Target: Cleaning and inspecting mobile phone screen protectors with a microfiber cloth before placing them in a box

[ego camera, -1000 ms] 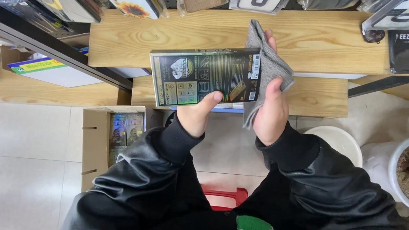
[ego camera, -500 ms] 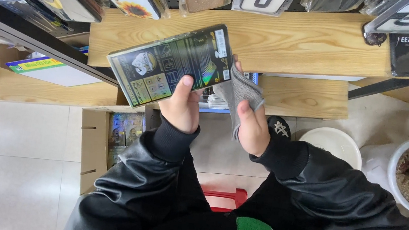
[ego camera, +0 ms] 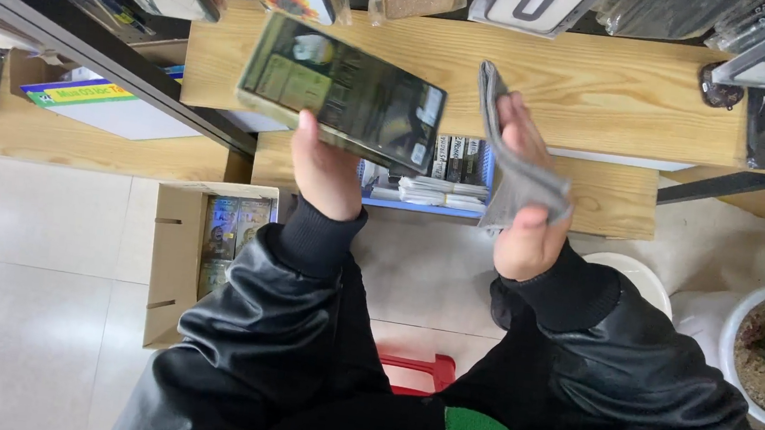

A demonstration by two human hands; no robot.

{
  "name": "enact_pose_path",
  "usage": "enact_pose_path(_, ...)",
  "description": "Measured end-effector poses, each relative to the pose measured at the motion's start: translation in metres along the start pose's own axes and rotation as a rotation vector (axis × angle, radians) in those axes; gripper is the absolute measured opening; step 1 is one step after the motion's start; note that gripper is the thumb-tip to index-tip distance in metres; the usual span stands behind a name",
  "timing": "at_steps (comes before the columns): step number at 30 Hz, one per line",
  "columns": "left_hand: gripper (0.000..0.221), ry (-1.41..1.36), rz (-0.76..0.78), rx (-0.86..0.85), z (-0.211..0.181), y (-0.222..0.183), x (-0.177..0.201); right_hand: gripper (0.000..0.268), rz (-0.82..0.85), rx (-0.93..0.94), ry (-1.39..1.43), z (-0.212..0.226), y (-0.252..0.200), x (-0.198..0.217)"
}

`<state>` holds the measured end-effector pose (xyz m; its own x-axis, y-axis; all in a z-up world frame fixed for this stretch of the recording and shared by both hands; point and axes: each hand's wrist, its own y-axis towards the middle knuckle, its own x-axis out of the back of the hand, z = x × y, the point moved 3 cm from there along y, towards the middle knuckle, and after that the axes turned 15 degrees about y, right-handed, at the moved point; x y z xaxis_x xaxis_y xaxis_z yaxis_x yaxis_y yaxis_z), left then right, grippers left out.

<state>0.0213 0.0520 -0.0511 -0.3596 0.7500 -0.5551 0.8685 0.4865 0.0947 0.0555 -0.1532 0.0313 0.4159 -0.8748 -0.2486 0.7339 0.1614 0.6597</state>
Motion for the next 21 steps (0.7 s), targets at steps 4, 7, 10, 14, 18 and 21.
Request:
enact_pose_path(4, 0.059, 0.202, 0.187, 0.004, -0.008, -0.017, -0.052, 0.064, 0.549, 0.285, -0.349, 0.024, 0.002, -0.007)
enact_pose_path(7, 0.058, 0.033, 0.312, 0.111, -0.019, -0.043, -0.084, 0.064, 0.632, 0.340, -0.483, 0.020, -0.001, -0.027)
enact_pose_path(10, 0.064, 0.131, 0.327, 0.186, -0.022, -0.052, -0.087, 0.062, 0.645, 0.286, -0.554, 0.017, 0.005, -0.016)
enact_pose_path(14, 0.088, 0.409, 0.468, 0.562, -0.076, -0.057, -0.126, 0.065, 0.583, 0.172, -0.507, 0.015, 0.014, -0.003)
enact_pose_path(18, 0.055, 0.485, 0.595, 0.324, -0.015, -0.058, -0.086, 0.069, 0.595, 0.179, -0.605, 0.018, 0.011, -0.008)
enact_pose_path(21, 0.049, 0.332, 0.560, 0.300, 0.001, -0.055, -0.074, 0.069, 0.605, 0.218, -0.671, 0.017, -0.004, -0.021)
